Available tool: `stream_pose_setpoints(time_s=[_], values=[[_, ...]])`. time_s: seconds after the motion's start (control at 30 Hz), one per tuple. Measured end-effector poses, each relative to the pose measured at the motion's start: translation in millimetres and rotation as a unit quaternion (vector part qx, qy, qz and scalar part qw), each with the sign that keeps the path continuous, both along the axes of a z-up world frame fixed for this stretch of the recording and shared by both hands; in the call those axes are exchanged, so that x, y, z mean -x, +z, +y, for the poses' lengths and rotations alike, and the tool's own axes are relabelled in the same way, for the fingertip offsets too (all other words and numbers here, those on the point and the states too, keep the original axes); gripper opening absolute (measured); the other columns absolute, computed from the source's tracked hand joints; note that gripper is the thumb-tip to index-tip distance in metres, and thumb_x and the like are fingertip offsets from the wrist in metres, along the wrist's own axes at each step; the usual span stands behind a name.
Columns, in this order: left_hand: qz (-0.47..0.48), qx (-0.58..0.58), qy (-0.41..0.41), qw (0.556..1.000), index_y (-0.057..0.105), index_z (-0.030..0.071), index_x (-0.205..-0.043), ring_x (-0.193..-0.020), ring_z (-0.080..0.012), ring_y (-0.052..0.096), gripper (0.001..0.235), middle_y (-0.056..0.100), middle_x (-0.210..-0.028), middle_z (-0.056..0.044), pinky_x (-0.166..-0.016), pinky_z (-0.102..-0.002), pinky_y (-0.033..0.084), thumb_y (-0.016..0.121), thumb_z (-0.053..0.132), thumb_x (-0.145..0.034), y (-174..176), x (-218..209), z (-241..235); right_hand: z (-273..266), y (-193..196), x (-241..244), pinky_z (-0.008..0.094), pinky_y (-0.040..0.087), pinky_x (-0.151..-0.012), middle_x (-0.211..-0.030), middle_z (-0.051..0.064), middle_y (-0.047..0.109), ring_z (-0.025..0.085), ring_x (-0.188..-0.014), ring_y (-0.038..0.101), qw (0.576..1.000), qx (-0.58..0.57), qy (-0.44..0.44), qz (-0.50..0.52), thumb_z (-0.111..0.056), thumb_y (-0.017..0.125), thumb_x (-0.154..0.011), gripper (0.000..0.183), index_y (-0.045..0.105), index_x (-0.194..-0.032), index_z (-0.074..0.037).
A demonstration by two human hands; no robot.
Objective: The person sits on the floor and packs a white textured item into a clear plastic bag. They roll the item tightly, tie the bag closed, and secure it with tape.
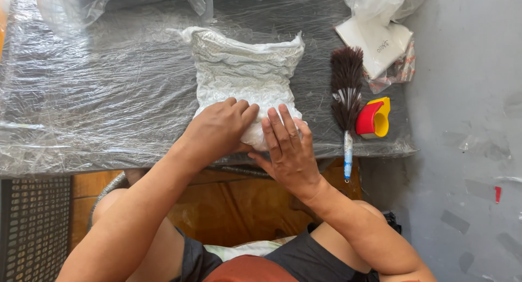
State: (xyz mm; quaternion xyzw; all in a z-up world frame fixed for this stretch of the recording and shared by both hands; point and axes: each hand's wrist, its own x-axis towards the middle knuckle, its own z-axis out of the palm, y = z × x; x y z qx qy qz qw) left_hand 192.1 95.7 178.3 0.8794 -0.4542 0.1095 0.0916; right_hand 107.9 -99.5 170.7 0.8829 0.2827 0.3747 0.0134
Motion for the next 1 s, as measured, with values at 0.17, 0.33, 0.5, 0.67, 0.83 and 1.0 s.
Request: stream_pose_setpoints(time_s=[0.17, 0.33, 0.5, 0.67, 0.83, 1.0], values=[[0.127, 0.007, 0.005, 0.992, 0.064, 0.004, -0.107, -0.083, -0.0311, 0.071, 0.073, 0.067, -0.087, -0.009, -0.074, -0.043, 0.060, 0.090, 0.056, -0.064, -9, -20, -1, -2, 0, -20, 0.045, 0.051, -0.091, -0.152, 0.022, 0.052, 0.038, -0.132, 0.060, 0.999, 0.015, -0.006, 0.036, -0.062, 0.077, -0.085, 0.097, 0.045, -0.151, 0.002], [0.231, -0.009, 0.017, 0.973, 0.067, 0.007, -0.111, -0.086, -0.0354, 0.074, 0.076, 0.072, -0.088, -0.012, -0.077, -0.048, 0.061, 0.085, 0.064, -0.065, -23, -36, -4, -11, -8, -43, 0.039, 0.047, -0.074, -0.132, 0.018, 0.063, 0.030, -0.102, 0.070, 0.996, 0.019, 0.010, 0.090, -0.071, 0.078, -0.077, 0.101, 0.052, -0.144, 0.001], [0.327, -0.034, 0.034, 0.944, 0.071, 0.004, -0.113, -0.090, -0.0412, 0.075, 0.081, 0.075, -0.089, -0.020, -0.081, -0.051, 0.061, 0.083, 0.066, -0.063, -36, -48, -4, -16, -14, -61, 0.039, 0.048, -0.066, -0.107, 0.017, 0.066, 0.030, -0.084, 0.069, 0.983, -0.011, 0.076, 0.165, -0.071, 0.082, -0.069, 0.096, 0.061, -0.127, 0.003], [0.409, -0.039, 0.056, 0.910, 0.064, 0.004, -0.121, -0.100, -0.0457, 0.073, 0.090, 0.073, -0.100, -0.026, -0.088, -0.054, 0.059, 0.080, 0.072, -0.064, -27, -52, -2, -22, -26, -76, 0.039, 0.050, -0.066, -0.094, 0.012, 0.065, 0.028, -0.078, 0.068, 0.966, -0.045, 0.101, 0.235, -0.067, 0.084, -0.069, 0.086, 0.063, -0.118, -0.001], [0.428, -0.021, 0.061, 0.901, 0.057, 0.003, -0.125, -0.103, -0.0477, 0.072, 0.094, 0.072, -0.106, -0.030, -0.091, -0.055, 0.058, 0.070, 0.081, -0.074, -31, -49, 7, -27, -34, -88, 0.038, 0.054, -0.069, -0.085, 0.008, 0.065, 0.028, -0.076, 0.071, 0.940, -0.089, 0.122, 0.306, -0.063, 0.087, -0.070, 0.074, 0.066, -0.113, -0.006], [0.075, -0.027, 0.012, 0.997, 0.075, 0.008, -0.091, -0.116, -0.0305, 0.052, 0.076, 0.059, -0.111, -0.011, -0.104, -0.040, 0.038, 0.043, 0.077, -0.096, -35, -42, 1, -34, -42, -99, 0.038, 0.057, -0.070, -0.080, 0.009, 0.069, 0.029, -0.076, 0.074, 0.911, -0.125, 0.147, 0.364, -0.058, 0.090, -0.071, 0.064, 0.068, -0.104, -0.007]])
